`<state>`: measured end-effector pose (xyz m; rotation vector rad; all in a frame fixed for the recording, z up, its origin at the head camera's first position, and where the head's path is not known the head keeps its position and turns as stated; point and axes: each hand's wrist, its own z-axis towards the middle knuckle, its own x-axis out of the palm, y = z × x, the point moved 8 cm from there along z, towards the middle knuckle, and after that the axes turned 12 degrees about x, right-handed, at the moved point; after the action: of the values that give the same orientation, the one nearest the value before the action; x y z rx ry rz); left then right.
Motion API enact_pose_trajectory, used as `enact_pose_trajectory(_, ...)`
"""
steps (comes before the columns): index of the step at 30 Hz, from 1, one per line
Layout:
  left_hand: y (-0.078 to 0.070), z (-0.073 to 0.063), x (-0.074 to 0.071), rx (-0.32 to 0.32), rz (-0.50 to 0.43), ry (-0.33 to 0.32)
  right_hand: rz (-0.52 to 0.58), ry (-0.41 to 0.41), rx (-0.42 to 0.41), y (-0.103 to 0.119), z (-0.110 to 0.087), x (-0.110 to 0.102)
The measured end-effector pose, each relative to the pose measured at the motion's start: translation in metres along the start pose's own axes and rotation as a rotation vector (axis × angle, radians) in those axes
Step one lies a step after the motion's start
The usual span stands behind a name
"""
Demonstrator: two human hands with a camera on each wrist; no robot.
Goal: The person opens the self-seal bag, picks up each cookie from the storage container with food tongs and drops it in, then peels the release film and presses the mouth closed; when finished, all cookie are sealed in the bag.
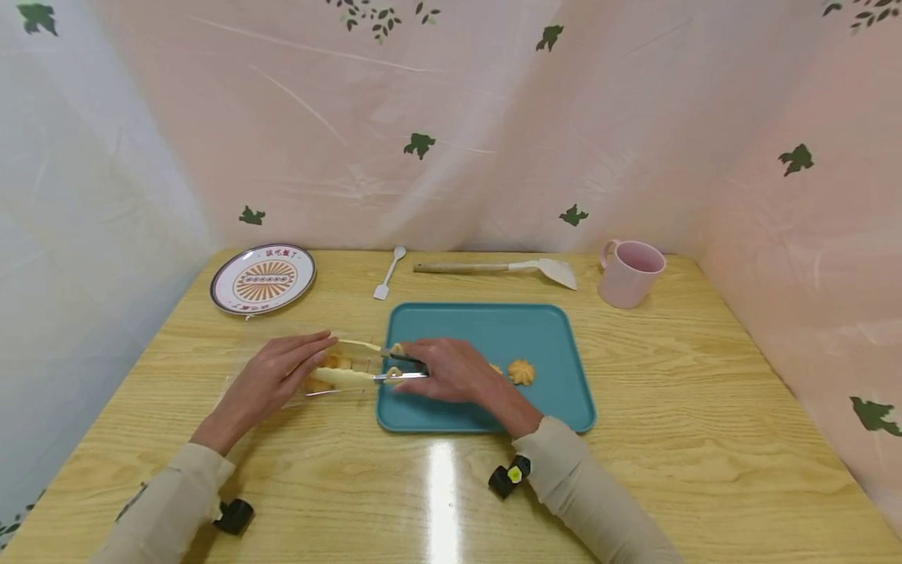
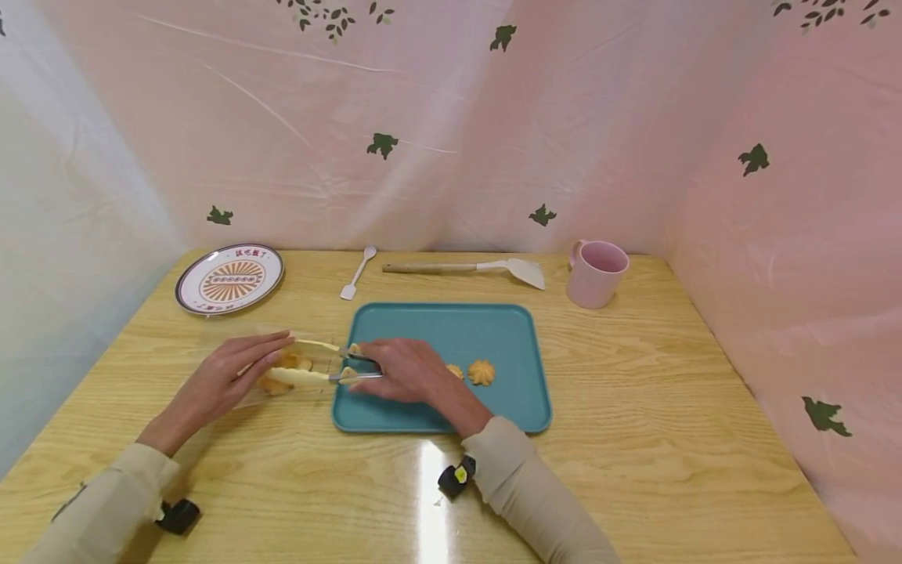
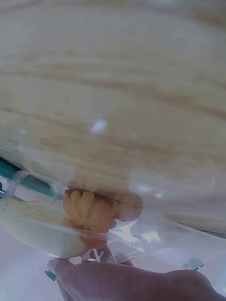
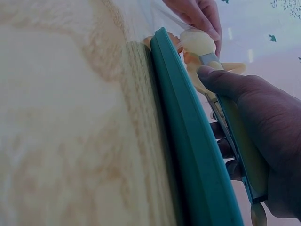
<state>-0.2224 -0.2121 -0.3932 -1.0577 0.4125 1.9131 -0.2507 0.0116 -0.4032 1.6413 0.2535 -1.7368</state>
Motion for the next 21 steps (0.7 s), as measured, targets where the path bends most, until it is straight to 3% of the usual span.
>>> enact_pose_trajectory(21,-0.0004,-0.0003,-0.001,-0.001,-0.003,0.0,-0.015,0.025,0.01,-0.0002,-0.0013,0.0006)
